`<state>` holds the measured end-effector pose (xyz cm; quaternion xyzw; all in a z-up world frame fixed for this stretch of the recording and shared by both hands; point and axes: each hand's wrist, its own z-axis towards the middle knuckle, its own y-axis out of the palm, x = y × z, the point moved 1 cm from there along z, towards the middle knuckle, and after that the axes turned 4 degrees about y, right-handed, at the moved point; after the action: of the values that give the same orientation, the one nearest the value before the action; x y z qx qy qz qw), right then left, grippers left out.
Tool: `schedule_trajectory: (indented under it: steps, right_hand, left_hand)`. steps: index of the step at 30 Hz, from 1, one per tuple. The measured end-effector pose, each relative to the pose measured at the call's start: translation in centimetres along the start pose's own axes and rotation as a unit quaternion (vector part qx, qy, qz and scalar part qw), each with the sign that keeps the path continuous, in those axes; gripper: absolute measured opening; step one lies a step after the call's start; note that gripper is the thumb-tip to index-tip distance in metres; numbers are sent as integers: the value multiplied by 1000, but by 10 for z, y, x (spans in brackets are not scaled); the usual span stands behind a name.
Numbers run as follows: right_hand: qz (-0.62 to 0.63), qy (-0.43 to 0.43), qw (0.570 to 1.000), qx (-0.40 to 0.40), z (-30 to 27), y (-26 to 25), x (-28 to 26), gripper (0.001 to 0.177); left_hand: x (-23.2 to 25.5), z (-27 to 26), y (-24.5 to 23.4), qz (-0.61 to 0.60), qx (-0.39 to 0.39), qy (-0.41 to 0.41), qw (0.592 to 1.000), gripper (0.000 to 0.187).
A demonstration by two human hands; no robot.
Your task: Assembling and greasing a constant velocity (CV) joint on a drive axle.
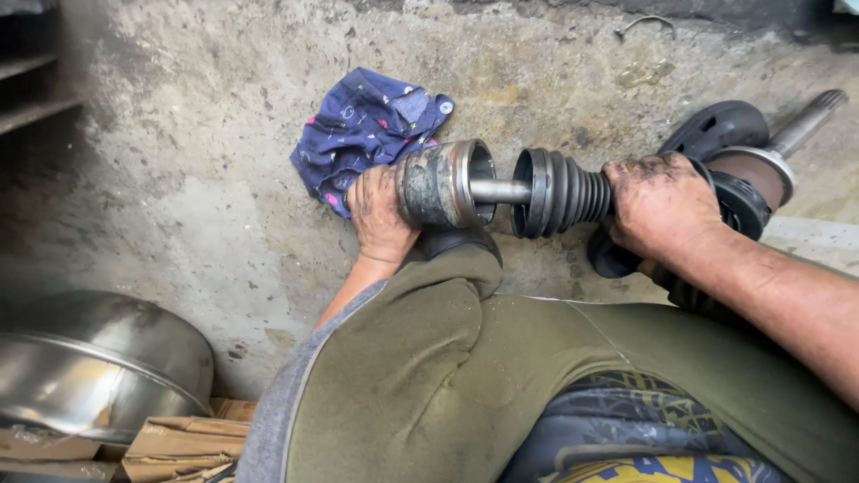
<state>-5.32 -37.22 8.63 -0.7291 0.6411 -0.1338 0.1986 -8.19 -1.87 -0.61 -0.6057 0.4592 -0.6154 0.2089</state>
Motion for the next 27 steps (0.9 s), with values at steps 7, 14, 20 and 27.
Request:
schedule_trajectory:
  steps: [7,14,20,27]
  right_hand:
    - [1,-11,999,-40,6,-31,2,45]
    - [-192,-76,971,-121,47,-54,18,108]
    - [-93,-184,975,-77,48,-119,-73,84]
    - [-218,-204,941,-162,51,-126,-90,101]
  left_hand:
    - [6,18,-7,-10,5,20,1000,49]
    - [3,13,-6,-26,13,17,999,51]
    - [1,10,-7,-25,23,5,999,52]
    - [3,9,-6,-34,17,5,999,53]
